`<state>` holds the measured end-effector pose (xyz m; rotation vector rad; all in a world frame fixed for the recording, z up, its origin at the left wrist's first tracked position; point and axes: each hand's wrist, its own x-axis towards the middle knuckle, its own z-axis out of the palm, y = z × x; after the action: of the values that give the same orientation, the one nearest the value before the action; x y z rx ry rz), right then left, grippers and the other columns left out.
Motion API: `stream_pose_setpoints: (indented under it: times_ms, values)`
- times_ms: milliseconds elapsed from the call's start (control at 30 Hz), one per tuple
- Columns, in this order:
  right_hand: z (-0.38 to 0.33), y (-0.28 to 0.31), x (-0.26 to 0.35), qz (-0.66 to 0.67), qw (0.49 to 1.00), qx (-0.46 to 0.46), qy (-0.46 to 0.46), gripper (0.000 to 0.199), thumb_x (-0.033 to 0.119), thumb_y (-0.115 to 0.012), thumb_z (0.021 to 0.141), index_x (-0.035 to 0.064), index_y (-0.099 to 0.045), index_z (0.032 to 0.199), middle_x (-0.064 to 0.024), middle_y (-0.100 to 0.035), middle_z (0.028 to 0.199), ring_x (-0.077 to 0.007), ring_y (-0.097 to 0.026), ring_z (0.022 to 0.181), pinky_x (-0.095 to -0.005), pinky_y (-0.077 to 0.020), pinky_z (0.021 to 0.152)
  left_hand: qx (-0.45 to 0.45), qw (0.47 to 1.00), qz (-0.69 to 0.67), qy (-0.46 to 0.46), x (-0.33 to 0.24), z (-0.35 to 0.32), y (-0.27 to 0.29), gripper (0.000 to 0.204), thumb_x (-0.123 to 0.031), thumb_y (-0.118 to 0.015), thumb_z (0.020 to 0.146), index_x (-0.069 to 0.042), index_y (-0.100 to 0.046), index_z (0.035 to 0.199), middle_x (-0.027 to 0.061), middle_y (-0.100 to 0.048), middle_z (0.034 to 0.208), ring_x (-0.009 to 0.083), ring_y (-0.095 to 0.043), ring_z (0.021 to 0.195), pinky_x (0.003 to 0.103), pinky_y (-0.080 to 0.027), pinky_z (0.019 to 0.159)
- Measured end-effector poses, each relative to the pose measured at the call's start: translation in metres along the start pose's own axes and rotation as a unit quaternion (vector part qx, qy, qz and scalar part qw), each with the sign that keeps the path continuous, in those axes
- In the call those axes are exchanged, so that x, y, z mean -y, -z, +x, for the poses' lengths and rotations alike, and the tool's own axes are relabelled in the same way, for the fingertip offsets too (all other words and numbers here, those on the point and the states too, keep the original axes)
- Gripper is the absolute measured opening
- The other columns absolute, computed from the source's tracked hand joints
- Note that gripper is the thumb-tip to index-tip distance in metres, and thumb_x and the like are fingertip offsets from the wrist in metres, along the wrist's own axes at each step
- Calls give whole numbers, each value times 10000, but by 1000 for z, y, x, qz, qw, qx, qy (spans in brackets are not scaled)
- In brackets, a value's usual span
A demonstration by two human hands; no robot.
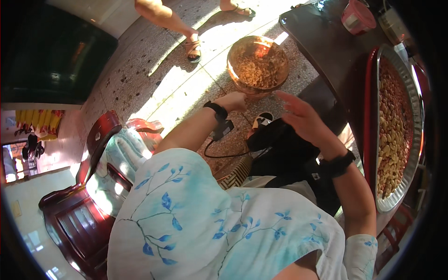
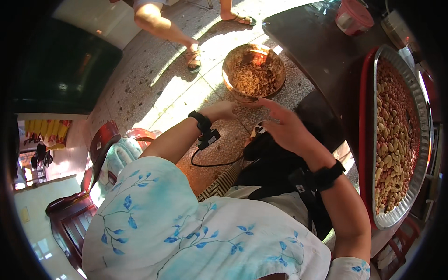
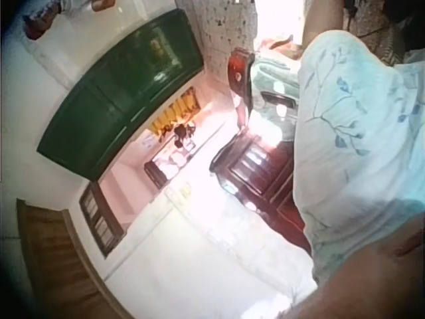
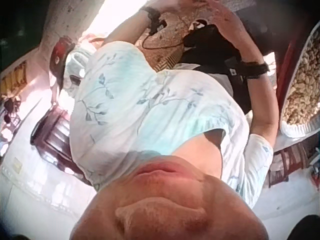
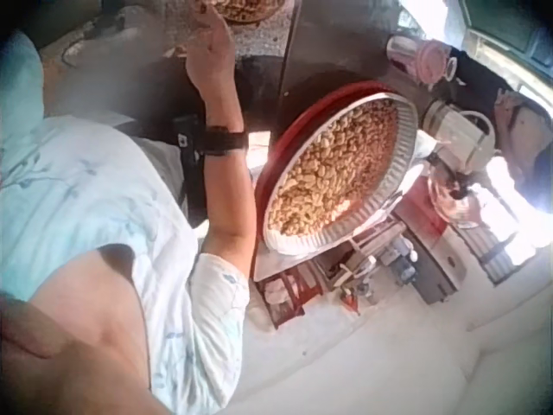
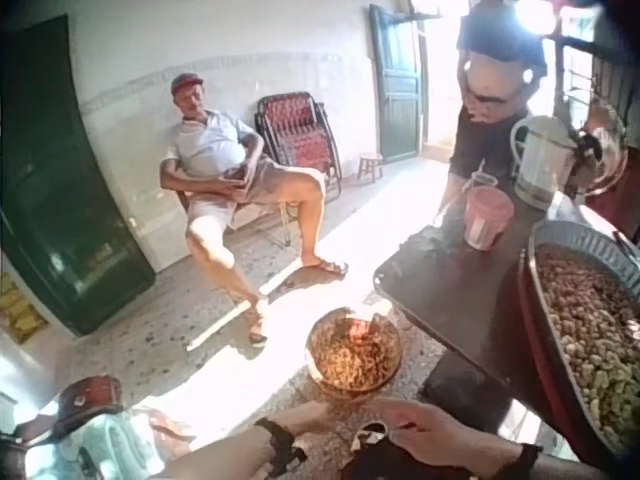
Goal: The person peels peanuts by hand, removing the shells and placing the kernels into a metal tray while discarding the shells into a smaller basket on the floor.
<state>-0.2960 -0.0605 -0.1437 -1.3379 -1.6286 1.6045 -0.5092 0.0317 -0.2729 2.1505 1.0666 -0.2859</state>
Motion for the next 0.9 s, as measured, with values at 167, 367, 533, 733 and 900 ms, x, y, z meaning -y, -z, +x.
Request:
stream_pose_setpoints:
  times_ms: [167, 367, 533, 733, 900]
  values:
    - [-47, 28, 27, 38, 986, 19, 161, 474, 277, -470, 863, 38, -352, 1255, -112, -407, 1254, -213, -405, 1135, -325, -323, 919, 269, 940, -116, 176, -13, -31, 14, 465, -393, -565, 758, -98, -517, 1114, 141, -593, 948, 229, -578, 857, 335, -486, 592]
    - [-142, 41, 98, 90, 975, -176, 96, 692, 354, -615, 763, 33, -297, 1288, -122, -403, 1250, -195, -418, 1093, -301, -339, 893, 228, 956, -183, 38, -56, -47, 65, 525, -390, -527, 810, -132, -389, 1246, 98, -514, 1115, 182, -527, 937, 279, -485, 651]
    - [-232, 105, 92, -14, 950, -311, 2, 339, 232, -508, 859, 55, -480, 1147, -61, -532, 1092, -117, -517, 970, -243, -448, 756, 186, 908, -268, -263, -156, -59, 134, 423, -162, -540, 834, -91, -402, 1227, 40, -530, 1019, 118, -506, 905, 248, -439, 758]
    - [-287, 120, 64, -187, 952, -135, -202, 216, 73, -468, 843, 18, -547, 1037, -83, -581, 987, -169, -540, 928, -273, -426, 790, 118, 881, -166, -428, -303, -47, 165, 263, -99, -515, 824, -11, -521, 1072, 71, -555, 961, 130, -530, 894, 249, -436, 746]
    - [-310, 124, 54, -321, 920, -33, -224, 249, 165, -467, 833, 35, -561, 1024, -135, -592, 916, -270, -563, 846, -328, -436, 734, 148, 842, 205, -476, -361, -5, 153, 236, -216, -501, 843, 0, -574, 904, 122, -574, 762, 251, -560, 662, 329, -432, 602]
